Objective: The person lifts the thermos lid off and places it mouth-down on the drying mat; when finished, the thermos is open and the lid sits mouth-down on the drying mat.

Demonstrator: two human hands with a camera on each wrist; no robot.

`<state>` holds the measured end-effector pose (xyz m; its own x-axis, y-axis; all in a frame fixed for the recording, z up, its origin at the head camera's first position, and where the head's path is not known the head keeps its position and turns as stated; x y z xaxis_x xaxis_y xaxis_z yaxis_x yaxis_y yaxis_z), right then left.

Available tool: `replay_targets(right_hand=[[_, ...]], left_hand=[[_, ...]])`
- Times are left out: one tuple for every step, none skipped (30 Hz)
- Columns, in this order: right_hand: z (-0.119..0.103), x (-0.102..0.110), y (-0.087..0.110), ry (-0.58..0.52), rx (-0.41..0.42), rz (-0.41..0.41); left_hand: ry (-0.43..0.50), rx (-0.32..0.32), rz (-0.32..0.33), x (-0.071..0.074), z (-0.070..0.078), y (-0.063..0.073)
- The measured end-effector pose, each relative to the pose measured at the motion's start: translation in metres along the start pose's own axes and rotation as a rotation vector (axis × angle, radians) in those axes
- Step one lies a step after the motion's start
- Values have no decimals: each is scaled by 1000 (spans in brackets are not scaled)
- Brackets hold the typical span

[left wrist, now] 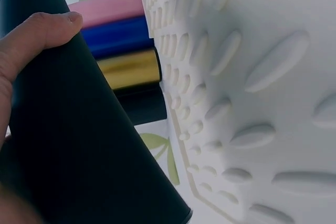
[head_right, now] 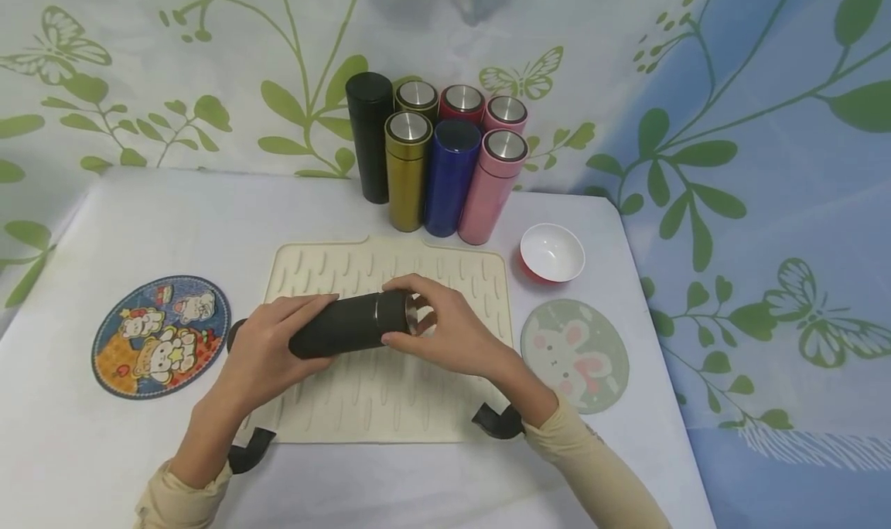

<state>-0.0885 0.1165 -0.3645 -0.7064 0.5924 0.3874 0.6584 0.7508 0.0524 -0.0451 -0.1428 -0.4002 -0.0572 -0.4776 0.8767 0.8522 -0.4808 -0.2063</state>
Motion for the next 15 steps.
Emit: replay_targets(right_hand=[[-1,1,0,27,49,5],[-2,1,0,52,94,12],[-3,1,-1,69,135,18],[-4,1,-1,87,170,26],[-5,1,-2,101,198,35],[-6,1,-2,115,226,45],[-8,0,-2,130,250,53],[-10,0,-3,150,274,62],[-11,-1,-3,175,295,73],[-13,0,-4,199,317,85],[-15,0,-4,220,337,101],[-16,2,-4,238,352,116],[-17,3,-3,253,362,130],[-17,6,-3,267,364,145],[-17,8,-3,274,362,157]], left_hand=[[5,1,3,1,0,0],[11,1,5,2,-1,0],[16,-1,8,3,-1,0],[24,-2,11,4,-2,1],[31,-3,13,5,-2,1],[36,-3,15,6,-3,1],[43,0,17,7,-3,1],[49,4,17,8,-4,2],[54,11,18,9,-5,3],[60,22,19,10,-6,4],[67,35,21,12,-8,6],[78,49,25,14,-10,8],[90,64,33,16,-12,11],[104,77,42,18,-14,14],[118,90,55,21,-17,17]])
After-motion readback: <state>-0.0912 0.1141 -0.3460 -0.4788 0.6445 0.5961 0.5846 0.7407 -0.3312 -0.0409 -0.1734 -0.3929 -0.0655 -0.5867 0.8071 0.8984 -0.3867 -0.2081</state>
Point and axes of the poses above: each hand's wrist, its own y-axis away from the middle knuckle, its own x-axis out of the back of the hand, z = x × y, the point moved 2 cm from there along -y, towards the middle knuckle, and after that the axes turned 14 degrees about -z, right-handed, at the moved point
